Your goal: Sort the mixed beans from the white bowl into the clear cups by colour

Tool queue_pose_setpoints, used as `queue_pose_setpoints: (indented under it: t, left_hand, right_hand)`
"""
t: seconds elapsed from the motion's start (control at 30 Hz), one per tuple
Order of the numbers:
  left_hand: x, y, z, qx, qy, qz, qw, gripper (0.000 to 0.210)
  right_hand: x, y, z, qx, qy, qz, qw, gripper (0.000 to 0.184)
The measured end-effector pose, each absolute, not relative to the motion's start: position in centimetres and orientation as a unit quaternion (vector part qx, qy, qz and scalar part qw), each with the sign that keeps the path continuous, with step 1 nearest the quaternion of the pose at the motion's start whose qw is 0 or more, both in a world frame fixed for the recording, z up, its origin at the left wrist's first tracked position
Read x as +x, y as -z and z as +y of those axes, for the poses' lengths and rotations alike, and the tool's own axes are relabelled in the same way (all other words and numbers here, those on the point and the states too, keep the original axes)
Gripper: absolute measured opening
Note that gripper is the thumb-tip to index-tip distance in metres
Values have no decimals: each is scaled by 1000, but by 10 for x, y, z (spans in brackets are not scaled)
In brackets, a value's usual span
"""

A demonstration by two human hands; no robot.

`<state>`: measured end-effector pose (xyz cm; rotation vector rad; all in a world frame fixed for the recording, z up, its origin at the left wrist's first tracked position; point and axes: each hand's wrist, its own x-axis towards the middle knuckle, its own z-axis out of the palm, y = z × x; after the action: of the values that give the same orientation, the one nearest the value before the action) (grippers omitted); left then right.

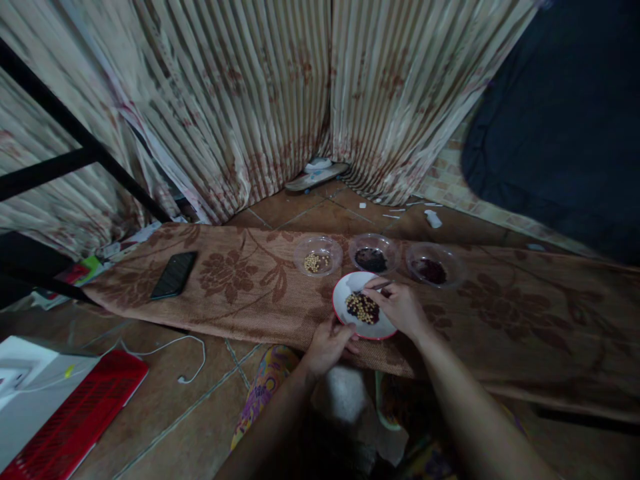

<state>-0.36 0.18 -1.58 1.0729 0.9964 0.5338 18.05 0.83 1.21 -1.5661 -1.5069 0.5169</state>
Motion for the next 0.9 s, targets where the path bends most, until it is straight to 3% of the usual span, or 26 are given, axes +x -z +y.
queue_pose_setpoints:
  t: [0.7,0.9]
  left_hand:
    - [-4,13,0,474,-247,451,715,41]
    - [-3,16,0,486,-241,448,711,41]
  right_hand:
    - [183,-16,7,-633,-210,-595,448,20]
    - [186,-24,11,-622,-210,-563,502,21]
